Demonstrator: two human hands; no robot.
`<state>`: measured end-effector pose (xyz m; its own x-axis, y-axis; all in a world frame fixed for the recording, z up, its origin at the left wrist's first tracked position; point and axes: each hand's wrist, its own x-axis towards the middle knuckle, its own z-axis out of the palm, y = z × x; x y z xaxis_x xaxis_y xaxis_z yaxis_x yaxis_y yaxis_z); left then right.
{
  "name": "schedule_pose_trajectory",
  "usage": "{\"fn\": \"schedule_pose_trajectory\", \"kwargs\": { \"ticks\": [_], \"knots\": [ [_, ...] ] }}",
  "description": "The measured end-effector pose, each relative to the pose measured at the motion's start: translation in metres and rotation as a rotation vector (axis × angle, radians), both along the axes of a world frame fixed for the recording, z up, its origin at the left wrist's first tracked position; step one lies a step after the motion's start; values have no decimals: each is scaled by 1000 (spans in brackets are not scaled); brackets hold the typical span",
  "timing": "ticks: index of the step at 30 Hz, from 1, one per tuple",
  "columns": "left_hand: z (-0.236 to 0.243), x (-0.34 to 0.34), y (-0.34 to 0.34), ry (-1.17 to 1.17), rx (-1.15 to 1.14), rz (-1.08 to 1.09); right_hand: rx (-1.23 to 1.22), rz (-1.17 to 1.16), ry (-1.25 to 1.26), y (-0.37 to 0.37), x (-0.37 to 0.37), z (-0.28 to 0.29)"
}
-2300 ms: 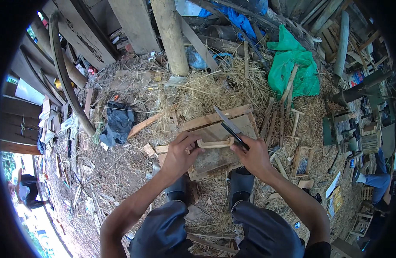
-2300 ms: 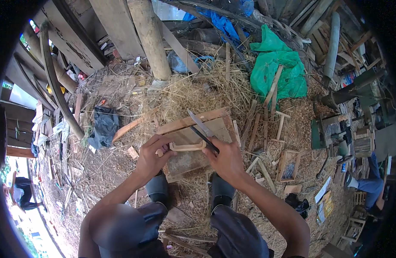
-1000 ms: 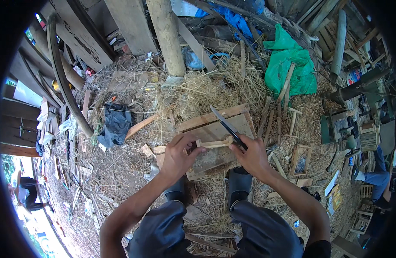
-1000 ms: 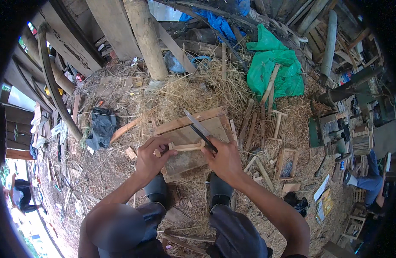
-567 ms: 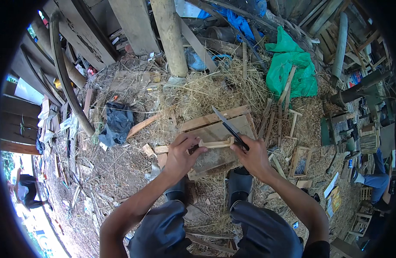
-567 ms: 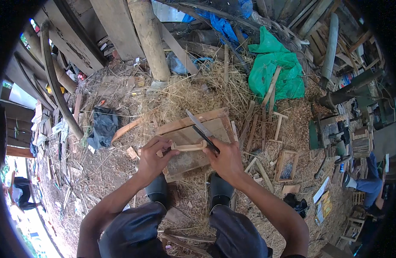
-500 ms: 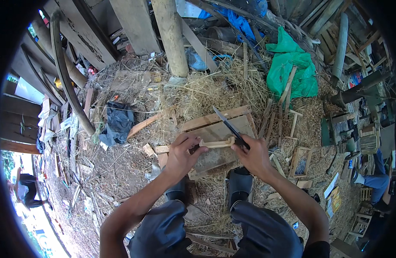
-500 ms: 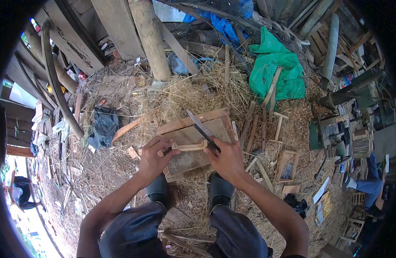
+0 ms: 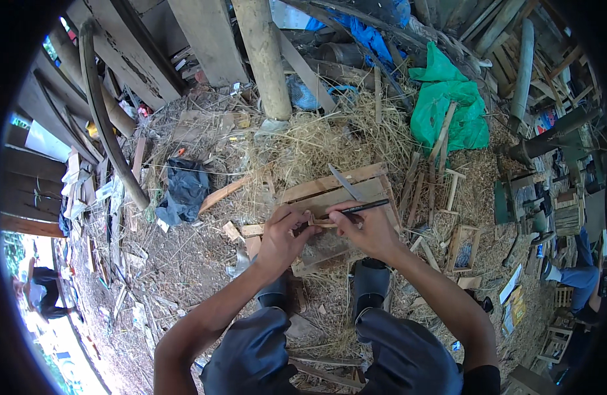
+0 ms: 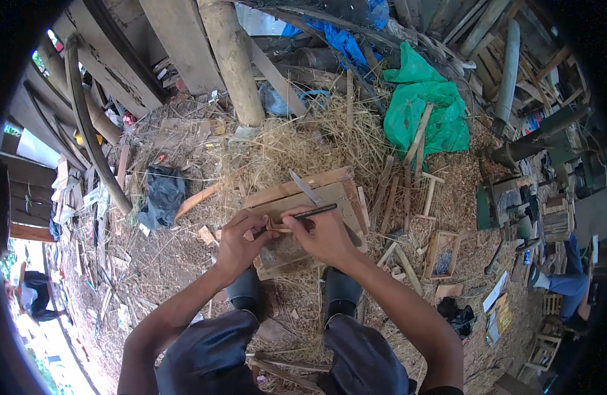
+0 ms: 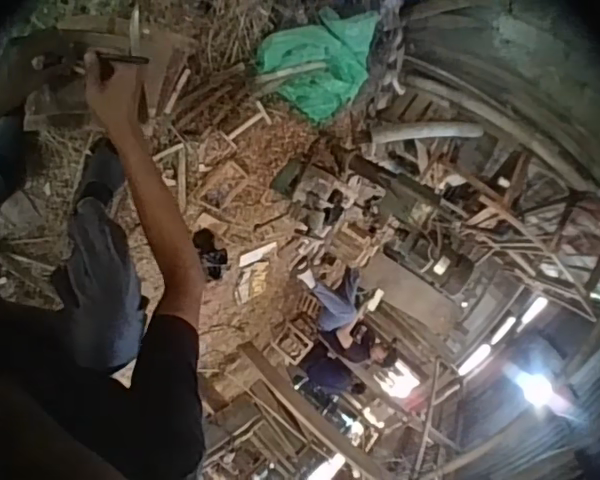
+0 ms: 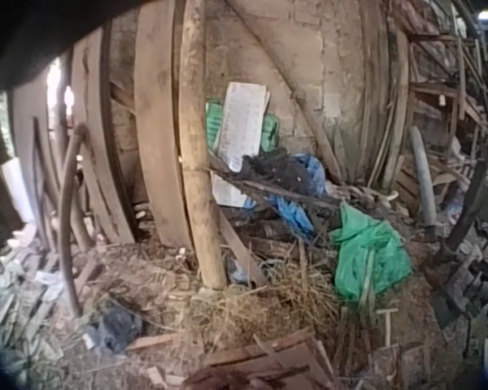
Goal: The person crafts a wooden handle by marking a small block of wood with a pencil and then using a knife to shave and carve the wood into a curved shape.
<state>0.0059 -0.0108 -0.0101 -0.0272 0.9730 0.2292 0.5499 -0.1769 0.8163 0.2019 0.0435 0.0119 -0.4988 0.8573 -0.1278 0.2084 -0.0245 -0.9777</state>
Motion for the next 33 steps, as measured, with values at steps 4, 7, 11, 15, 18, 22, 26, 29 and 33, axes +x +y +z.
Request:
{"fn": "schedule_pose_trajectory", "kwargs": {
  "ticks": [4, 7, 11, 15, 18, 22, 26, 29, 33],
  "knots": [
    [-2, -3, -1, 14, -12, -1, 180, 114, -204, 5, -9, 16],
    [1, -2, 0, 15, -31, -14, 275, 54, -194, 4, -10, 10],
    [4, -3, -2, -20, -70, -41, 299, 75, -188, 6, -12, 1],
    [5, -4, -3, 20, -56, -15, 258, 203, -361, 8, -11, 14],
    [2, -4, -2, -3, -71, -43, 345, 5, -100, 6, -14, -2],
    [1, -4, -2, 21, -22, -55, 291, 78, -154, 7, -12, -1],
    [-1, -4, -2, 7, -52, -33, 261, 63, -176, 5, -11, -2],
    [2, -2, -2, -12, -71, -28, 320, 139, -219, 8, -8, 4],
    [3, -3, -1, 17, -59, -30, 369, 280, -358, 21, -4, 23]
  ]
}}
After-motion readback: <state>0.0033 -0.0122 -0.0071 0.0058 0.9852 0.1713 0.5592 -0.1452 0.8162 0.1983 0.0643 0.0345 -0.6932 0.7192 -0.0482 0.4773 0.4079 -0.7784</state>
